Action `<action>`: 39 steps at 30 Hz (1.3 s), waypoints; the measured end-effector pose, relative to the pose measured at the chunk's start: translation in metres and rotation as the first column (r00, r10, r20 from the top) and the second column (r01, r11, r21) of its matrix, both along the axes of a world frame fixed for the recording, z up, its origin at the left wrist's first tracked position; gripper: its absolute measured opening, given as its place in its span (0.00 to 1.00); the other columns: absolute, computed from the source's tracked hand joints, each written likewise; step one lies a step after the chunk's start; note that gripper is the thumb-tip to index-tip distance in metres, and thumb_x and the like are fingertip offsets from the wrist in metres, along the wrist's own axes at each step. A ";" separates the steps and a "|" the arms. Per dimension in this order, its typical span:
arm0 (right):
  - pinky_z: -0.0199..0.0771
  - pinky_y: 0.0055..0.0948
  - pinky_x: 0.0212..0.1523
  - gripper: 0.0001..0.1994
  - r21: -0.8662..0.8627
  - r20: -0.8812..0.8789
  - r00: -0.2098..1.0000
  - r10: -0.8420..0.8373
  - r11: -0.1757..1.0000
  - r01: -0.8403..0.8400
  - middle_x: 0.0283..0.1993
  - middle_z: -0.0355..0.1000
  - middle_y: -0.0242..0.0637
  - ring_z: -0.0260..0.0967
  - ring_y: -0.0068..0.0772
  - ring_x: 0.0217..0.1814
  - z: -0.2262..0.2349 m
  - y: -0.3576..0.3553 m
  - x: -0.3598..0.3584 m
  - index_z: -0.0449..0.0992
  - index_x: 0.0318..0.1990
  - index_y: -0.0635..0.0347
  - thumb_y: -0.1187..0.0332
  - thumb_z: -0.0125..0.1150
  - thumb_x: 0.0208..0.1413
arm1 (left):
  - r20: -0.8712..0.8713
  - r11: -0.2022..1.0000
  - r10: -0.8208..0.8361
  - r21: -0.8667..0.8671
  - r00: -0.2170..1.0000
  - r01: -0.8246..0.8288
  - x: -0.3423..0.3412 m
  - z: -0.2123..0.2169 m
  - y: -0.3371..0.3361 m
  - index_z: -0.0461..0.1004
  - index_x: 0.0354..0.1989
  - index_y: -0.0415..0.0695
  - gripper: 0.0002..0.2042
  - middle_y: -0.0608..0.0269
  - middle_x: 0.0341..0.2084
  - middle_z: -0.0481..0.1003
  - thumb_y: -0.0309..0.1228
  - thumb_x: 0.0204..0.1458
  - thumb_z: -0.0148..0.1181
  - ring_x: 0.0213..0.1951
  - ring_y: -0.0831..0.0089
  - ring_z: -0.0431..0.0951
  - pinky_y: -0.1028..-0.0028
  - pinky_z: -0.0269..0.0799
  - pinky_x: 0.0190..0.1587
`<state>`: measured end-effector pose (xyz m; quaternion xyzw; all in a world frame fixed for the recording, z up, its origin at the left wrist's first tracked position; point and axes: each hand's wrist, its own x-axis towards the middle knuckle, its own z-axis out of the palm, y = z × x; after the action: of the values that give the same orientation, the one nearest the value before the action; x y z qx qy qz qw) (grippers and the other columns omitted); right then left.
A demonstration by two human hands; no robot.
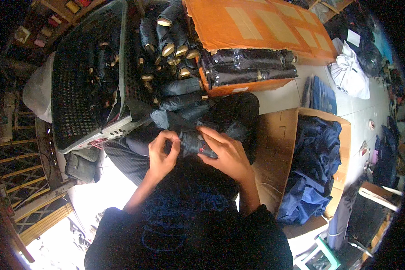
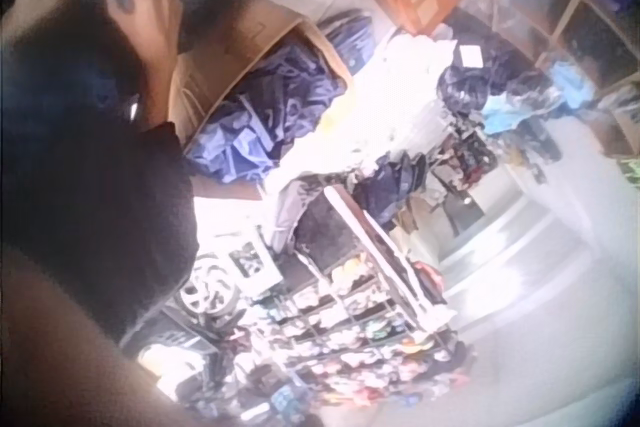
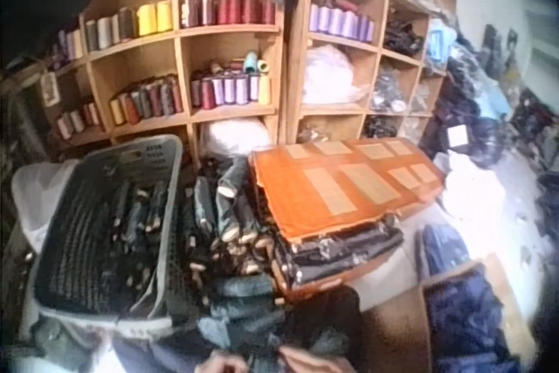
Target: The person sits on the floor and repeatedly wraps dark fabric pieces around cylindrical cores using both hands. The wrapped items are placed into a nearby basket. The person continues this process for several items throughout the clip.
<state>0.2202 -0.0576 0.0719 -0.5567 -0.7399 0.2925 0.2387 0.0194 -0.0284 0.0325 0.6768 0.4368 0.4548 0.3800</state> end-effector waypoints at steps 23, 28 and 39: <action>0.75 0.38 0.47 0.27 0.054 -0.115 0.992 0.058 0.997 -0.052 0.54 0.69 0.42 0.72 0.47 0.49 0.010 0.011 -0.009 0.68 0.54 0.60 0.68 0.68 0.44 | -0.092 0.965 0.000 0.260 0.996 0.024 -0.013 0.010 0.000 0.67 0.31 0.38 0.08 0.55 0.25 0.69 0.14 0.43 0.54 0.26 0.63 0.69 0.68 0.67 0.32; 0.74 0.39 0.46 0.28 0.028 -0.162 0.984 0.069 0.997 -0.066 0.53 0.69 0.45 0.71 0.50 0.49 0.008 0.009 -0.012 0.66 0.56 0.58 0.68 0.67 0.45 | -0.151 0.940 0.020 0.340 0.988 0.032 -0.011 0.014 0.002 0.68 0.33 0.37 0.07 0.52 0.30 0.69 0.15 0.47 0.56 0.31 0.60 0.71 0.68 0.68 0.36; 0.74 0.42 0.44 0.27 0.036 -0.273 0.962 -0.009 0.999 0.020 0.52 0.69 0.47 0.70 0.55 0.49 0.003 0.010 -0.017 0.66 0.56 0.60 0.69 0.66 0.47 | 0.011 0.955 0.240 0.176 0.971 -0.239 -0.007 0.002 -0.008 0.66 0.47 0.34 0.17 0.51 0.49 0.61 0.20 0.47 0.59 0.44 0.69 0.67 0.73 0.66 0.42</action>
<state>0.2036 -0.0471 0.0751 -0.5119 -0.7014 0.3505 0.3508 0.0129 -0.0367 0.0342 0.6523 0.4756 0.5307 0.2583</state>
